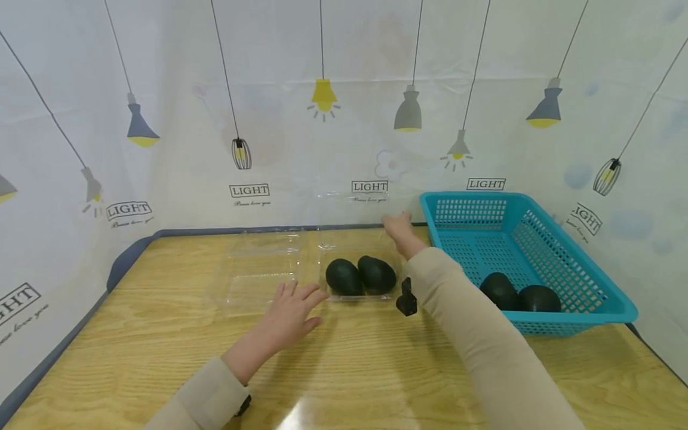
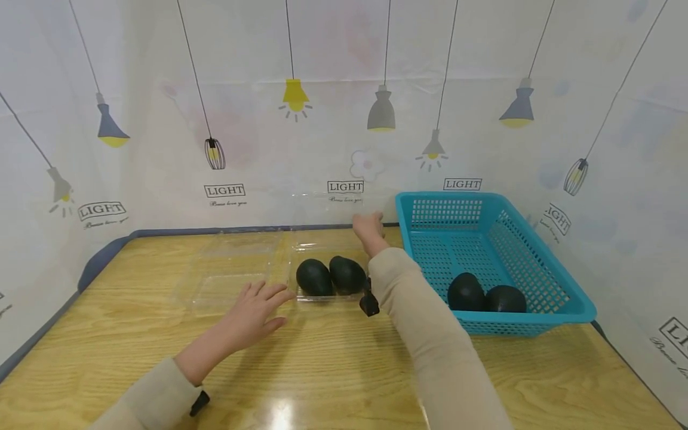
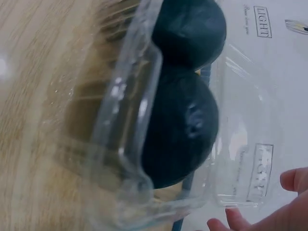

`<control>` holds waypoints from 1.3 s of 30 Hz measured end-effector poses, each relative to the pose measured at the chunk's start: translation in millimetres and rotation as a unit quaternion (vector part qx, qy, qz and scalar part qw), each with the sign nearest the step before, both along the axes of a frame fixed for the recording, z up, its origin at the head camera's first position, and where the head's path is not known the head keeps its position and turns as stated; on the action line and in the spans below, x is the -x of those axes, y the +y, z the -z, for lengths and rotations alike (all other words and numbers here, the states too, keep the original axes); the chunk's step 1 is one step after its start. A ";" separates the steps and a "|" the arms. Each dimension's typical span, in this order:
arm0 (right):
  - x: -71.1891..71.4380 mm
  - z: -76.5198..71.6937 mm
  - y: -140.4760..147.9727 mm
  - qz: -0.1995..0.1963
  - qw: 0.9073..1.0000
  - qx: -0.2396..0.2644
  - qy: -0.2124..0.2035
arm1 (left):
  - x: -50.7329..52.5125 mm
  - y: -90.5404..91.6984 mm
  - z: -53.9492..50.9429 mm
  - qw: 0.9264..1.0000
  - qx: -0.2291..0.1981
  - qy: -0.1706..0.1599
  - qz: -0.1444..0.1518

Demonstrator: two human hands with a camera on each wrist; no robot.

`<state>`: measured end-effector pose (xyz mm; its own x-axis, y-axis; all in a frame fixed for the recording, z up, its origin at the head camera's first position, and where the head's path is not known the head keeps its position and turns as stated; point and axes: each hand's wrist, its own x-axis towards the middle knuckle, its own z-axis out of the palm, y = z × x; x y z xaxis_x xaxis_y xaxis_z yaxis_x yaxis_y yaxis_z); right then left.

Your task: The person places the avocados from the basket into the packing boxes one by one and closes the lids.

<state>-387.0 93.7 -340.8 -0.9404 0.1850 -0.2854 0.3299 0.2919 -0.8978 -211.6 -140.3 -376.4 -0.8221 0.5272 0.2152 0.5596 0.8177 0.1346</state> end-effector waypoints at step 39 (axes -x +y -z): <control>-120.9 -53.2 32.6 -0.251 0.960 -0.124 0.031 | 0.5 0.3 -4.4 0.999 -0.001 -0.038 -0.007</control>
